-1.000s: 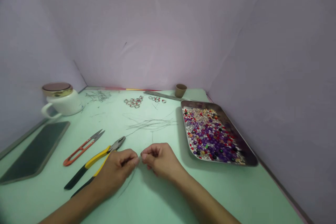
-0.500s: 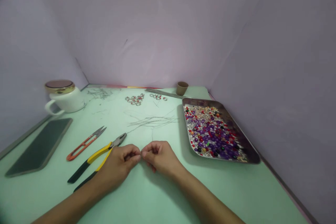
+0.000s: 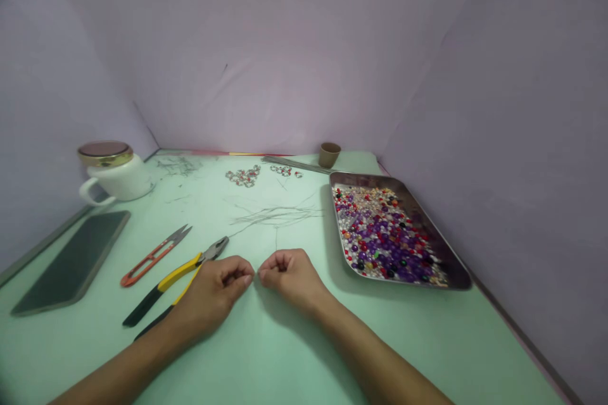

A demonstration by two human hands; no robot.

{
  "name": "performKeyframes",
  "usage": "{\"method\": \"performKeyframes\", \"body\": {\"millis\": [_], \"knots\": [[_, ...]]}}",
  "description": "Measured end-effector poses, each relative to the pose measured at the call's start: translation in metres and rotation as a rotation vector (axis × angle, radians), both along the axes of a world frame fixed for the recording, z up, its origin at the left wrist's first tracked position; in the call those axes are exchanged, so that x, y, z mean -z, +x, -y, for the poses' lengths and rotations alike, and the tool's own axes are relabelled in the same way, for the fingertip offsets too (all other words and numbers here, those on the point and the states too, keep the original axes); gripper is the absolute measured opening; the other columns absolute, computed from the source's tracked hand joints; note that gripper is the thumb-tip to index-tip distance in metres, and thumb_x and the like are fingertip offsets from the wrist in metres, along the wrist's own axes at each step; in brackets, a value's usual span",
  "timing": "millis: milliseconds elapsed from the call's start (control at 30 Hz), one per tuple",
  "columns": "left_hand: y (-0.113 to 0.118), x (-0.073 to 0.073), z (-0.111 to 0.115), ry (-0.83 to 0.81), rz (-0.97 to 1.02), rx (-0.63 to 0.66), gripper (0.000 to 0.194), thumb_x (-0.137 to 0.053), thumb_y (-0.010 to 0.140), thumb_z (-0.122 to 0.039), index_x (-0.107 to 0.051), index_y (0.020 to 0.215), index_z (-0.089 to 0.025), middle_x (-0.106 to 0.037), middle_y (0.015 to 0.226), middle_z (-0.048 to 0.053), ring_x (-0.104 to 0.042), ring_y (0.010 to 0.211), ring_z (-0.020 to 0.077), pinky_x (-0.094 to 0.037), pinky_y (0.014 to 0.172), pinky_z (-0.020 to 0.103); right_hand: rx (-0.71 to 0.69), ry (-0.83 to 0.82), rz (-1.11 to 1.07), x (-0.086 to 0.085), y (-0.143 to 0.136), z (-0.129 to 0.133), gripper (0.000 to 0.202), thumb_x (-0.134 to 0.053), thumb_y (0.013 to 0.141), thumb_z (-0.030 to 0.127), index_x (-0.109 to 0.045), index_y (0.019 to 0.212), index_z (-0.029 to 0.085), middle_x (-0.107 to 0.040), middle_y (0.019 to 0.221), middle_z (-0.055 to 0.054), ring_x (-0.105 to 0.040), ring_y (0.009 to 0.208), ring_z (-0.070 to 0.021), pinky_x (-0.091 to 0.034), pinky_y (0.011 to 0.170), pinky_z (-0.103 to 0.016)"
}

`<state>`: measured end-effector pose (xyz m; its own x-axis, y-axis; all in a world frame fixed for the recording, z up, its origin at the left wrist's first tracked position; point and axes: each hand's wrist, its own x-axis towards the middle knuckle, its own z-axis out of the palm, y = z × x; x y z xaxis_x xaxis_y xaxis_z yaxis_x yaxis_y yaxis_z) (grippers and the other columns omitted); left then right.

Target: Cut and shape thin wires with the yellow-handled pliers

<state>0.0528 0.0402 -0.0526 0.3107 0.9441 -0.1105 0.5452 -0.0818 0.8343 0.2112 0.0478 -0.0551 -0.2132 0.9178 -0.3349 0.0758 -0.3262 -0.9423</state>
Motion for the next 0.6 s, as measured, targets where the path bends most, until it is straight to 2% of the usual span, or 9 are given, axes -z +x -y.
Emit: {"method": "performKeyframes", "body": {"millis": [333, 600], "knots": [[-0.0001, 0.0002, 0.0, 0.007, 0.01, -0.001, 0.015, -0.044, 0.075, -0.026, -0.054, 0.067, -0.017, -0.041, 0.051, -0.005, -0.036, 0.048, 0.0079, -0.029, 0.046, 0.019, -0.024, 0.015, 0.015, -0.0018, -0.0003, 0.001, 0.01, -0.059, 0.06, 0.022, -0.058, 0.06, 0.012, -0.042, 0.043, 0.006, -0.025, 0.039, -0.0039, -0.019, 0.039, -0.019], [0.0002, 0.001, 0.0003, 0.004, 0.006, -0.007, 0.015, -0.045, 0.074, -0.025, -0.054, 0.066, -0.017, -0.041, 0.05, -0.005, -0.036, 0.047, 0.0077, -0.028, 0.045, 0.019, -0.039, 0.064, 0.008, 0.0011, 0.0012, 0.0014, 0.009, -0.058, 0.062, 0.021, -0.058, 0.06, 0.012, -0.044, 0.047, 0.005, -0.028, 0.042, -0.0046, -0.021, 0.04, -0.019]]}}
